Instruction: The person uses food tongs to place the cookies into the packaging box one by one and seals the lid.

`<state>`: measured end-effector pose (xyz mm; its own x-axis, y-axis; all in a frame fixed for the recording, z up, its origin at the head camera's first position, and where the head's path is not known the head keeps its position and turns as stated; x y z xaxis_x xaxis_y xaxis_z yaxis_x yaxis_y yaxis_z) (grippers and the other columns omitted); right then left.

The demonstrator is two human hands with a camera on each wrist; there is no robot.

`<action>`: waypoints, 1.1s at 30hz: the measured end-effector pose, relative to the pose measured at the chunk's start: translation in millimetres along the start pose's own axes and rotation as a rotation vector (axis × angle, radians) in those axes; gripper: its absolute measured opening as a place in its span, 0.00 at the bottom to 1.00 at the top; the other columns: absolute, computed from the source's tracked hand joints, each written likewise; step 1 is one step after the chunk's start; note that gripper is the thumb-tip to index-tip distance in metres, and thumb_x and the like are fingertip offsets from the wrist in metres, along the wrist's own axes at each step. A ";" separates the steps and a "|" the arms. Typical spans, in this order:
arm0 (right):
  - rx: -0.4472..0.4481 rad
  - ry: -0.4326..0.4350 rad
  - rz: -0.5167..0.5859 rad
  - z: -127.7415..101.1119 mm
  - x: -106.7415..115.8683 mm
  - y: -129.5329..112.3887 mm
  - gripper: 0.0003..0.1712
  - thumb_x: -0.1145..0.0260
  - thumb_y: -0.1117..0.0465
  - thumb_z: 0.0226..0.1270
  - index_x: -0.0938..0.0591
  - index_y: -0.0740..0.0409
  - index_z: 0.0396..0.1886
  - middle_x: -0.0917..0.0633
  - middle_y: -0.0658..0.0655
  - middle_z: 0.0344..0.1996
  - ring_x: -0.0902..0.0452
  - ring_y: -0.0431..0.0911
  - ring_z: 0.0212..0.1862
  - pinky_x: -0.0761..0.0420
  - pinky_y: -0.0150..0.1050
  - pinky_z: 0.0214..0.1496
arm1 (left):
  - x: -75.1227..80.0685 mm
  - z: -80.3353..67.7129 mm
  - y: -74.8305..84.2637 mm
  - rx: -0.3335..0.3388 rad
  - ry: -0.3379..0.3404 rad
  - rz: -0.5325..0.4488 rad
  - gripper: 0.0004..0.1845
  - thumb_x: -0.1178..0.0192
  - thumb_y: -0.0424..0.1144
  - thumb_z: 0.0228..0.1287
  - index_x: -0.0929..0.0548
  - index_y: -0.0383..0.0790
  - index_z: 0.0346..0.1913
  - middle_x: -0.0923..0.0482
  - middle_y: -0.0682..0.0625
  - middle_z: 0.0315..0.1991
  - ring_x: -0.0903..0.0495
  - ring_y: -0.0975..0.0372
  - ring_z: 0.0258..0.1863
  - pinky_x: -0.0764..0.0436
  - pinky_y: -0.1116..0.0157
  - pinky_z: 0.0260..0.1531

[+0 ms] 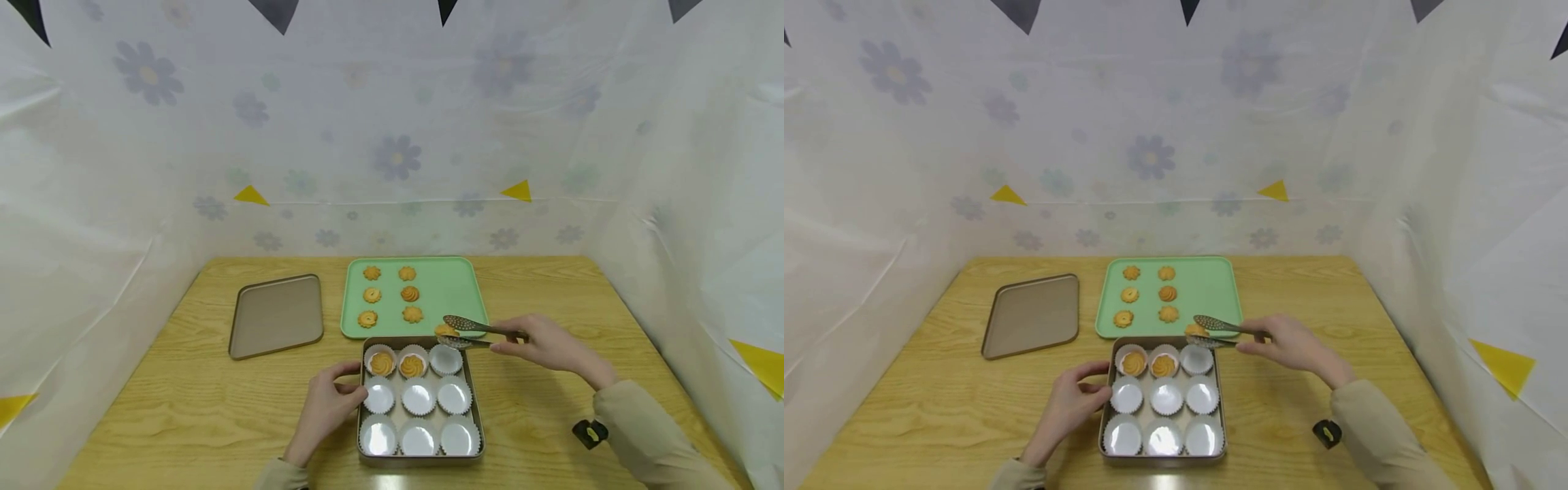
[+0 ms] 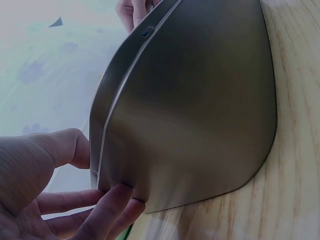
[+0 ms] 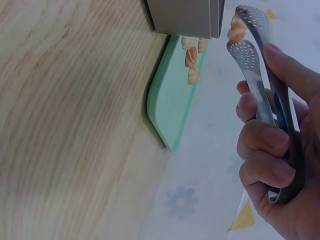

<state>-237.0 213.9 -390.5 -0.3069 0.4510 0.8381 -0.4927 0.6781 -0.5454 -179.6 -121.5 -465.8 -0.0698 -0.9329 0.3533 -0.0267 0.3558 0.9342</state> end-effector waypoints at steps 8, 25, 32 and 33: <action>0.046 -0.060 -0.087 2.4 1.8 -9.4 0.27 0.36 0.47 0.71 0.17 0.61 0.59 0.24 0.40 0.20 0.39 0.32 0.21 0.36 0.28 0.26 | 0.2 0.3 -0.3 -0.003 -0.002 0.001 0.24 0.36 0.27 0.52 0.18 0.27 0.55 0.16 0.30 0.52 0.10 0.51 0.39 0.15 0.72 0.29; 0.096 -0.164 -0.400 17.0 -0.5 -42.5 0.07 0.33 0.48 0.68 0.18 0.45 0.35 0.29 0.40 0.18 0.40 0.32 0.22 0.39 0.29 0.24 | 0.2 -0.5 1.7 -0.017 -0.003 -0.006 0.24 0.36 0.27 0.52 0.19 0.26 0.56 0.17 0.29 0.53 0.10 0.49 0.40 0.13 0.70 0.31; 0.064 -0.197 -0.524 23.6 -4.3 -46.9 0.15 0.31 0.46 0.64 0.14 0.50 0.42 0.20 0.41 0.23 0.30 0.33 0.25 0.28 0.33 0.25 | 0.7 -0.9 3.3 -0.032 0.006 0.007 0.24 0.36 0.27 0.50 0.18 0.26 0.55 0.16 0.30 0.52 0.09 0.50 0.39 0.13 0.70 0.30; 0.067 -0.194 -0.538 24.2 -4.6 -47.6 0.15 0.30 0.46 0.64 0.13 0.50 0.42 0.19 0.42 0.24 0.29 0.33 0.25 0.27 0.34 0.25 | 0.8 -1.3 4.3 -0.037 0.009 0.005 0.24 0.37 0.28 0.50 0.18 0.26 0.55 0.16 0.30 0.52 0.09 0.50 0.38 0.13 0.70 0.30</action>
<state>-231.9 165.5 -368.1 -0.1398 -0.0661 0.9880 -0.6693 0.7416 -0.0451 -178.5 -120.8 -461.4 -0.0605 -0.9316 0.3583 0.0107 0.3584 0.9335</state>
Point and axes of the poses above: each hand's wrist, its own z-axis towards the middle knuckle, its own x-axis out of the back of the hand, y = z × x, the point moved 7 cm from there along z, towards the middle knuckle
